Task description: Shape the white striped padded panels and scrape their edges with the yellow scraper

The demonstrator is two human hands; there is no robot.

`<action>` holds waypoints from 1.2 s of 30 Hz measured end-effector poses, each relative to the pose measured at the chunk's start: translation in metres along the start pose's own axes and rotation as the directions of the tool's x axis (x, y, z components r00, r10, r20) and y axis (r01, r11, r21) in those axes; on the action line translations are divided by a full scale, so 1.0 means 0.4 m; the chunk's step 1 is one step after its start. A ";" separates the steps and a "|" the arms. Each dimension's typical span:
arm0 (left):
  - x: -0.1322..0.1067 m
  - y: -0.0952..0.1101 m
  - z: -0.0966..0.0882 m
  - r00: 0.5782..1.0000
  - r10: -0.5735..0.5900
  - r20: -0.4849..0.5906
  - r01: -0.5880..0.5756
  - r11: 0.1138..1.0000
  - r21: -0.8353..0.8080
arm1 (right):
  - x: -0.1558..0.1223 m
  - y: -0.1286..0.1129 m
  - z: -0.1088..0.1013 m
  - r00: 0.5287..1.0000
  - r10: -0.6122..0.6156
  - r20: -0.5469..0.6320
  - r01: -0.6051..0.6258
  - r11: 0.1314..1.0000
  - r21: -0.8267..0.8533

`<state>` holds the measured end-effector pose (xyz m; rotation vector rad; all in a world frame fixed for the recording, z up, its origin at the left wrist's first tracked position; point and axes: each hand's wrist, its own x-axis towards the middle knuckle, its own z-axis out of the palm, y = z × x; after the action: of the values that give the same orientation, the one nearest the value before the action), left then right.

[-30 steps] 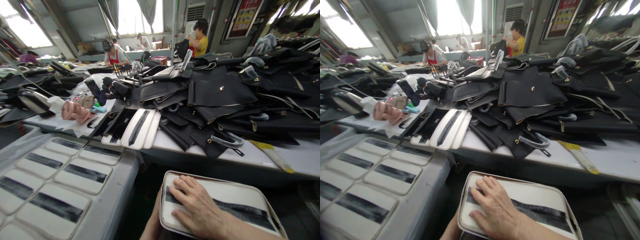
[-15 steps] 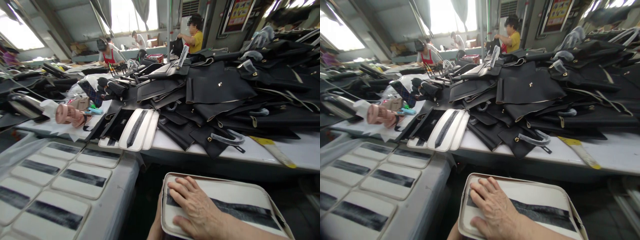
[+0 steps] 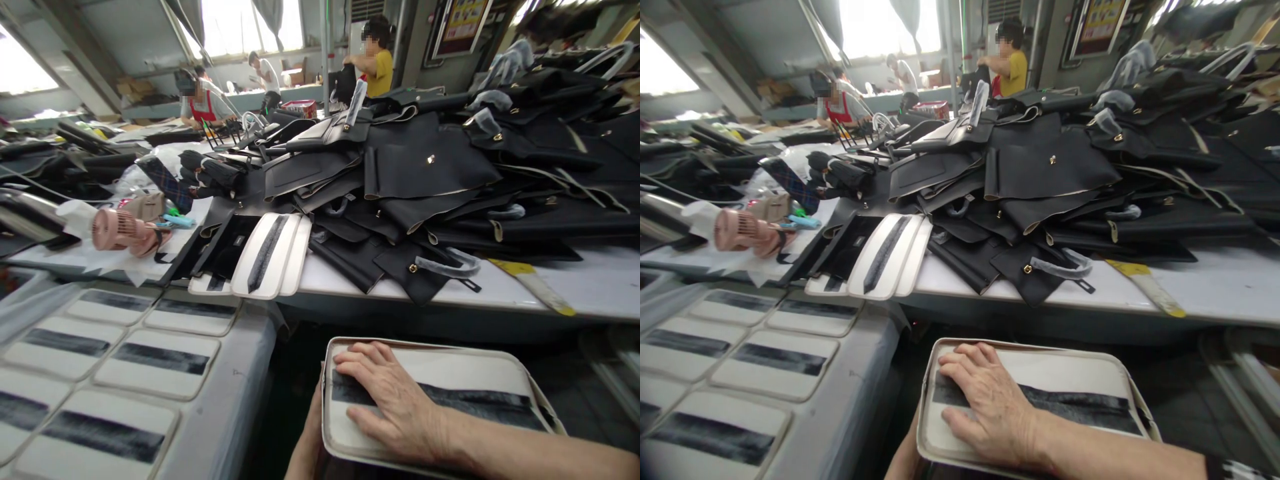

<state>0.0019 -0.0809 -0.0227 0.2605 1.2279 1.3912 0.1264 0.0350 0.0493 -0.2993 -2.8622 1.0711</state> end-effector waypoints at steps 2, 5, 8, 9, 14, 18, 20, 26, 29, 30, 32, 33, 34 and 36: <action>-0.010 -0.006 -0.006 1.000 0.008 -0.016 -0.008 1.000 0.016 | 0.001 -0.002 -0.001 1.000 -0.009 0.019 0.009 1.000 -0.024; -0.015 -0.013 -0.016 0.999 0.027 -0.040 -0.025 0.998 0.049 | 0.002 0.001 0.008 0.995 -0.046 0.083 0.053 0.994 -0.093; -0.005 -0.020 -0.034 0.997 0.057 -0.061 -0.051 0.995 0.088 | -0.001 0.004 0.020 0.993 -0.045 0.108 0.060 0.989 -0.135; 0.000 -0.022 -0.042 0.995 0.070 -0.068 -0.063 0.993 0.101 | -0.002 0.004 0.023 0.993 -0.046 0.106 0.061 0.988 -0.145; -0.003 -0.007 -0.101 0.983 0.157 -0.097 -0.138 0.974 0.179 | -0.006 -0.001 0.033 0.997 -0.059 0.045 0.065 0.988 -0.143; -0.058 0.063 -0.108 0.966 0.238 -0.103 -0.185 0.912 0.367 | -0.009 0.002 0.044 0.997 -0.071 0.009 0.072 0.989 -0.129; -0.086 0.102 -0.091 0.953 0.279 -0.117 -0.167 0.807 0.566 | -0.009 0.005 0.051 0.997 -0.083 -0.006 0.081 0.988 -0.134; -0.113 0.148 -0.059 0.886 0.449 -0.118 -0.133 0.490 0.862 | 0.004 0.006 0.061 0.993 -0.114 -0.039 0.108 0.986 -0.127; -0.111 0.151 -0.067 0.867 0.491 -0.087 -0.154 0.429 0.890 | 0.018 0.001 0.060 0.993 -0.107 -0.046 0.102 0.989 -0.109; -0.111 0.152 -0.070 0.864 0.498 -0.076 -0.157 0.409 0.899 | 0.022 -0.002 0.060 0.993 -0.105 -0.047 0.100 0.990 -0.103; -0.113 0.157 -0.077 0.857 0.512 -0.052 -0.156 0.355 0.922 | 0.031 -0.008 0.061 0.993 -0.102 -0.050 0.097 0.990 -0.098; -0.115 0.159 -0.080 0.856 0.516 -0.038 -0.156 0.327 0.932 | 0.035 -0.011 0.063 0.993 -0.103 -0.052 0.098 0.990 -0.097; -0.117 0.162 -0.083 0.854 0.519 -0.022 -0.159 0.302 0.940 | 0.038 -0.015 0.065 0.993 -0.107 -0.051 0.102 0.990 -0.098; -0.123 0.166 -0.088 0.853 0.522 0.012 -0.181 0.274 0.945 | 0.044 -0.022 0.070 0.992 -0.116 -0.057 0.110 0.989 -0.102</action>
<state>-0.0508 -0.1218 0.0376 1.2560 2.2903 0.9101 0.1040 0.0141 0.0339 -0.1711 -2.8422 0.8866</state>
